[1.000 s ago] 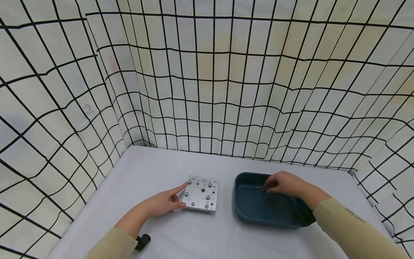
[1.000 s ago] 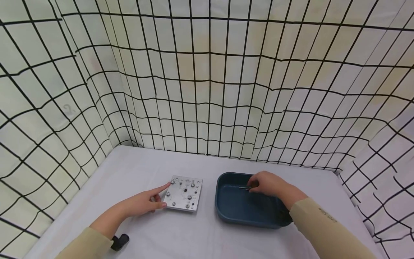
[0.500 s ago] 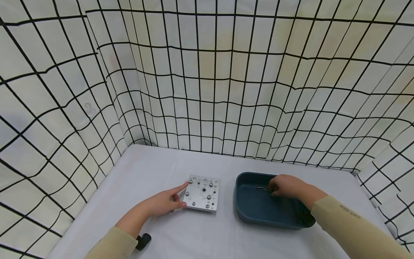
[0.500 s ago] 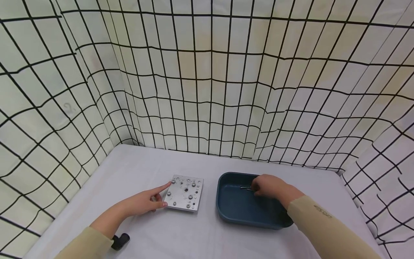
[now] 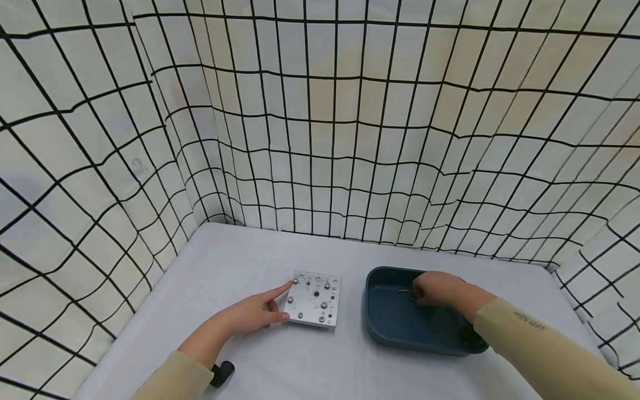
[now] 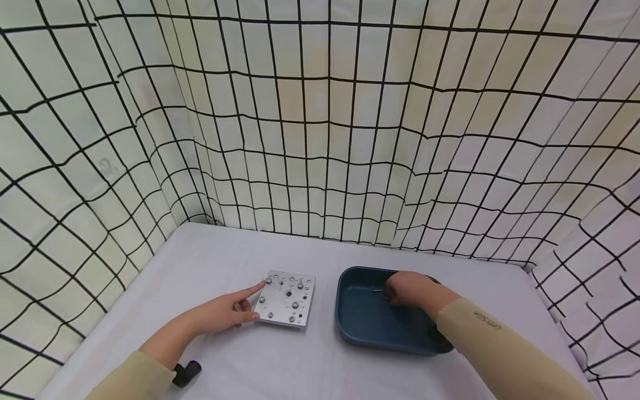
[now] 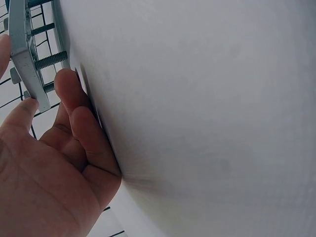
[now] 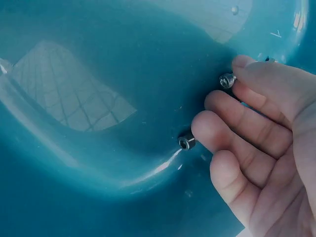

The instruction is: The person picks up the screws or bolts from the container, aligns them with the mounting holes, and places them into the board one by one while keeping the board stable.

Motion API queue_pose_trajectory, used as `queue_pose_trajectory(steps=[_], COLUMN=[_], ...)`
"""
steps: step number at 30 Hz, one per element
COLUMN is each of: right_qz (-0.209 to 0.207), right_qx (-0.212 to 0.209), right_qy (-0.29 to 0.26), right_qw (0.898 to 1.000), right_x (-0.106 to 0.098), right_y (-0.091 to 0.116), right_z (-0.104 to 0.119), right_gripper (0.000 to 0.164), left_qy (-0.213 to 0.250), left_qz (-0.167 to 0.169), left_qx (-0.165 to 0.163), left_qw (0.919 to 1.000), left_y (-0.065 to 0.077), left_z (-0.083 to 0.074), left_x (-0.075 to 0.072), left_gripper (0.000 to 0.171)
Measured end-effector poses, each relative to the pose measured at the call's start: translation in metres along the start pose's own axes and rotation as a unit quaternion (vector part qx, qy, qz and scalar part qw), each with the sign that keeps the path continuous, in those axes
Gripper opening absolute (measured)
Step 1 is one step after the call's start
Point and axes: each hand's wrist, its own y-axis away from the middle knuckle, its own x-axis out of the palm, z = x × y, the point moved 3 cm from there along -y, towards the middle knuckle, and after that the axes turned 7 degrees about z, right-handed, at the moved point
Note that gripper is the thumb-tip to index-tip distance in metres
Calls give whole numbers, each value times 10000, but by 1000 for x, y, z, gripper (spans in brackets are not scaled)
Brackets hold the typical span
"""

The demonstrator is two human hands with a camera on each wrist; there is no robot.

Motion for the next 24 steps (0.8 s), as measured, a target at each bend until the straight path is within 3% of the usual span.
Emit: queue_pose_trajectory(steps=[15, 24], right_qz=[10, -120], right_qx=[-11, -19], right_qy=[148, -122], right_qw=[9999, 9999], right_x=[4, -5], right_y=[-3, 4], right_z=[-1, 1], right_gripper=[20, 10], left_qy=[52, 48], left_qz=[24, 29], left_qx=[-14, -45], left_qw=[10000, 10000], left_y=[1, 2], left_z=[-2, -3], left_x=[0, 0], left_gripper=[80, 80])
